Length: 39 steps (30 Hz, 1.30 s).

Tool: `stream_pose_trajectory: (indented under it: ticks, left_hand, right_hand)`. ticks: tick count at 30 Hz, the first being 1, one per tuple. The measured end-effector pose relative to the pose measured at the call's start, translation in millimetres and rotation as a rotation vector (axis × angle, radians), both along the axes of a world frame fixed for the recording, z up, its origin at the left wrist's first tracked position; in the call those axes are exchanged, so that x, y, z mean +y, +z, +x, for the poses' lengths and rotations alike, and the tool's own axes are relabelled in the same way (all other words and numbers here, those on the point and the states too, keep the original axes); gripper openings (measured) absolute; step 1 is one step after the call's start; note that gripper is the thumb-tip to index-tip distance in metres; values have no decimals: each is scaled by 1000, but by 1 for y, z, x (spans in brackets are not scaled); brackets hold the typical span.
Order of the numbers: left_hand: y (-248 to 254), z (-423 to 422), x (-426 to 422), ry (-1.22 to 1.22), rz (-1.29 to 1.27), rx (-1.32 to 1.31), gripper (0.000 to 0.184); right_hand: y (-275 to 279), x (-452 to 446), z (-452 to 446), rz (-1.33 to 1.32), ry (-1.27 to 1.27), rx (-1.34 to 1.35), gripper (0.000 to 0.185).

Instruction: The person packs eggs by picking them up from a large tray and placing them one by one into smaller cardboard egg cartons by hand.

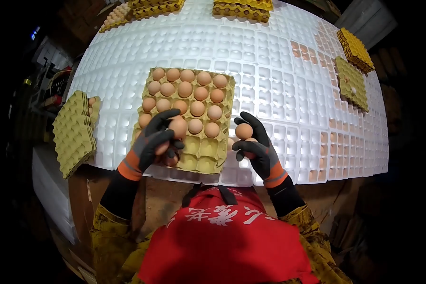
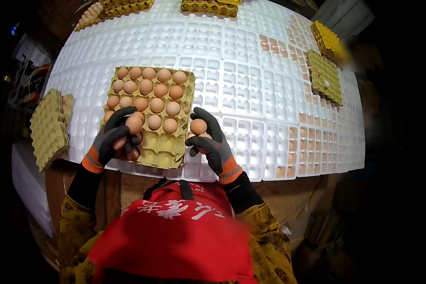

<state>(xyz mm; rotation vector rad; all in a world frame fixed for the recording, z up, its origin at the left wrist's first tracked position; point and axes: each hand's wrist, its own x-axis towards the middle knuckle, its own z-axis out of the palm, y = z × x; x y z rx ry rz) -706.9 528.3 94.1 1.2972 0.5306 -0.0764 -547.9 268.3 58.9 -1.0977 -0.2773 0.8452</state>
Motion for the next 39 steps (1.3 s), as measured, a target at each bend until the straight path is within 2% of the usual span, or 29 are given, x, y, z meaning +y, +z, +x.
stream_pose_trajectory:
  ticks: [2, 3, 4, 6, 7, 8, 10, 12, 14, 15, 16, 17, 19, 20, 21, 22, 23, 26, 28, 30, 32, 34, 35, 36, 38, 39]
  left_hand:
    - [-12, 2, 11, 53, 63, -119, 46]
    - [-18, 3, 16, 79, 96, -178, 44]
    - [-9, 13, 13, 120, 156, -45, 45]
    - [-20, 26, 8, -131, 1073, -187, 48]
    - [-27, 30, -3, -135, 1354, -141, 49]
    - [-21, 38, -17, -216, 1449, -92, 48]
    - [-30, 52, -36, -380, 1644, 99, 46]
    - [-66, 59, -27, -387, 1765, 207, 43]
    - [-37, 64, -34, -412, 1653, 143, 46]
    - [-23, 59, -36, -343, 1633, 118, 47]
    - [-11, 57, -38, -278, 1614, 89, 48]
    - [-9, 55, -38, -184, 1514, 61, 49]
    - [2, 74, -60, 18, 1207, 55, 50]
    - [-4, 89, -77, 23, 1209, -100, 49]
    - [-7, 111, -109, 29, 1186, -151, 51]
    - [-9, 142, -148, 32, 1168, -206, 52]
    - [-22, 175, -184, -27, 1154, -219, 51]
    - [-59, 282, -298, -156, 976, -236, 51]
    - [-81, 354, -368, -183, 950, -250, 50]
    - [-103, 422, -423, -194, 1016, -299, 48]
    - [-126, 481, -465, -164, 1126, -247, 44]
    - [-148, 523, -487, -191, 1254, -166, 43]
    - [-162, 533, -491, -265, 1348, -99, 42]
    - [-167, 536, -493, -279, 1405, -88, 41]
    - [-161, 528, -493, -295, 1419, -116, 39]
    - [-148, 524, -492, -371, 1374, -45, 40]
  right_hand:
    - [5, 4, 17, -220, 173, -100, 55]
    - [-5, 14, 21, -273, 147, -551, 53]
    - [-11, 29, 18, -324, 116, -1006, 51]
    - [-8, 41, 7, -613, 94, -1326, 57]
    - [-7, 49, 7, -742, 238, -1385, 59]
    - [-31, 54, 2, -796, 188, -1515, 59]
    - [-31, 60, 5, -751, 198, -1517, 50]
    - [-12, 50, 16, -712, 276, -1295, 44]
    - [-21, 22, 31, -372, 114, -866, 45]
    - [-30, 4, 47, -215, 100, -726, 44]
    - [-27, -26, 62, -207, 172, -444, 45]
    - [-34, -60, 78, -245, 160, -314, 44]
    - [-67, -140, 113, -321, 80, -219, 46]
    - [-88, -182, 135, -376, 11, -243, 48]
    - [-95, -220, 157, -433, -57, -265, 49]
    - [-98, -265, 184, -559, -93, -63, 50]
    - [-103, -305, 209, -620, -196, -28, 50]
    - [-123, -397, 292, -743, -399, -396, 45]
    - [-119, -414, 338, -789, -445, -661, 44]
    - [-105, -425, 385, -819, -485, -948, 43]
    - [-99, -414, 414, -911, -490, -1066, 44]
    - [-112, -405, 432, -1182, -380, -1020, 49]
    - [-133, -412, 441, -1250, -270, -1112, 52]
    - [-138, -415, 446, -1167, -275, -1014, 48]
    - [-137, -426, 450, -902, -439, -978, 44]
    - [-157, -435, 464, -707, -507, -1046, 37]
